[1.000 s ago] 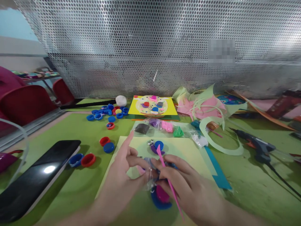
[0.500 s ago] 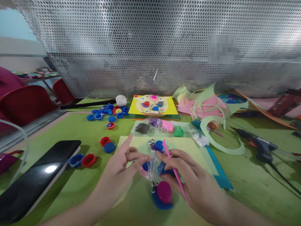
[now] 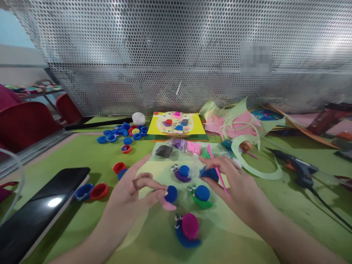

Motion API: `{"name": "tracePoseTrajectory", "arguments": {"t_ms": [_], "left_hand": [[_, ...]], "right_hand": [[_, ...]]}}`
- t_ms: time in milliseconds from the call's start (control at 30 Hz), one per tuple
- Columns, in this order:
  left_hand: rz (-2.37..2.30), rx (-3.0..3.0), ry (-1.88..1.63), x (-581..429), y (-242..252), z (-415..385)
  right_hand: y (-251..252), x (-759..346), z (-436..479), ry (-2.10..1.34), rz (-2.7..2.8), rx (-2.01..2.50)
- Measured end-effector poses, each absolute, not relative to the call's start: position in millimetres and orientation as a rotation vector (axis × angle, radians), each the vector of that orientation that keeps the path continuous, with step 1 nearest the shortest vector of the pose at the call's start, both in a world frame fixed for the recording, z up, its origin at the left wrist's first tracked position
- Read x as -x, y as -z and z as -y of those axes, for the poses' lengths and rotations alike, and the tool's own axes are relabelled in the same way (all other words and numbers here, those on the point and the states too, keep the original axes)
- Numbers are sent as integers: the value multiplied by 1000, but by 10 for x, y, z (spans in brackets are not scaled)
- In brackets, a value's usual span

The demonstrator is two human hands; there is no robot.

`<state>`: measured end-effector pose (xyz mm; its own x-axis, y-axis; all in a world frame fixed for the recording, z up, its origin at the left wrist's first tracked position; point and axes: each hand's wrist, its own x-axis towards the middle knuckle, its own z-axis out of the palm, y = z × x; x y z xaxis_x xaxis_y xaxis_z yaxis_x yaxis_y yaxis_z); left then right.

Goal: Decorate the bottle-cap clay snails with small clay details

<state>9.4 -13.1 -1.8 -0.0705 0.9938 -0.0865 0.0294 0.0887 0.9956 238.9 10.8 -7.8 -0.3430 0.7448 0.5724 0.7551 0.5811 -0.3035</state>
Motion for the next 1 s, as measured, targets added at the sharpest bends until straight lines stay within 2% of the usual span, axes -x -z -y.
{"name": "tracePoseTrajectory", "arguments": {"t_ms": [333,1000], "left_hand": [[-1328,-1307,-1082,-18,69,149],[-1442,-1233,-1147,-145,-16,207]], "right_hand": [[145,-2545,-328,171,2131,1530],[84,-2391,-77,60,2212,1160]]}}
